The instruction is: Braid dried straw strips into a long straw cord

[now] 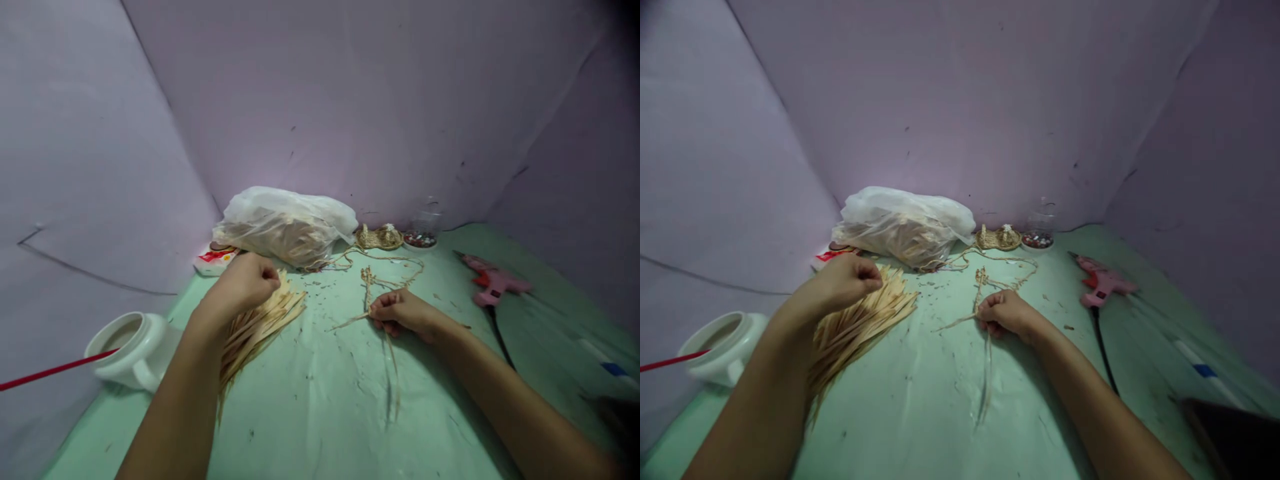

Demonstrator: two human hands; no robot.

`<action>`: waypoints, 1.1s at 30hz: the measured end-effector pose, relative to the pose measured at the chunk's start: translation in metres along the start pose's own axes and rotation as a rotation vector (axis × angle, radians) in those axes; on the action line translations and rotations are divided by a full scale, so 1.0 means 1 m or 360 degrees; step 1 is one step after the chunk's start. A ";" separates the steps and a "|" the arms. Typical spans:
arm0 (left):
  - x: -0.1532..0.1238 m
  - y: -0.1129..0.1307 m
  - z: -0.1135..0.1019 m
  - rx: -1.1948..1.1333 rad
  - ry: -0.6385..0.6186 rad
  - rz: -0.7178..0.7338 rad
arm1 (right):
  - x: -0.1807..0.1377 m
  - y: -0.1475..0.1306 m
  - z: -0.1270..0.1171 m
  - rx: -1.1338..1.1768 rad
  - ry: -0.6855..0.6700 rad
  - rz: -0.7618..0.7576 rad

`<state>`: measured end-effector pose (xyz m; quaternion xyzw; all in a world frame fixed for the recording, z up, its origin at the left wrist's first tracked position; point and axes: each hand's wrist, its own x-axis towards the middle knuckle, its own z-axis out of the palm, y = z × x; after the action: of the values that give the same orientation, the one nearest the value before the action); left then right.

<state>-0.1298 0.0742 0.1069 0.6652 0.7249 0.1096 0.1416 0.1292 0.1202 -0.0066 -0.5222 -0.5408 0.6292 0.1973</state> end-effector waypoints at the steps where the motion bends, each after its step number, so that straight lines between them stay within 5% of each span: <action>1: 0.000 -0.005 0.005 0.0006 -0.0094 0.0008 | 0.000 0.000 0.000 -0.0004 -0.0003 -0.0008; 5: 0.006 -0.022 0.023 0.0003 -0.0353 0.0003 | -0.001 0.001 0.000 -0.0009 -0.0013 -0.0044; 12: 0.005 -0.009 0.057 0.0127 -0.0314 0.0132 | -0.001 0.000 -0.001 -0.0005 -0.0017 -0.0031; 18: 0.008 0.000 0.078 0.0371 -0.0130 -0.0045 | -0.002 0.000 0.000 0.0021 -0.0014 -0.0011; 25: 0.004 0.021 0.069 -0.0353 -0.0030 0.0129 | -0.002 0.001 -0.002 0.0027 -0.0023 -0.0037; 29: 0.009 0.055 0.102 -0.0843 -0.0287 0.0122 | -0.003 -0.001 -0.003 0.0032 -0.0053 -0.0073; 33: 0.020 0.077 0.138 -0.0865 -0.0257 -0.0111 | -0.002 -0.001 -0.004 0.0074 -0.0048 -0.0069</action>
<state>-0.0106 0.0974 0.0032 0.5841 0.6777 0.2418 0.3756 0.1330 0.1208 -0.0042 -0.4961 -0.5401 0.6450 0.2146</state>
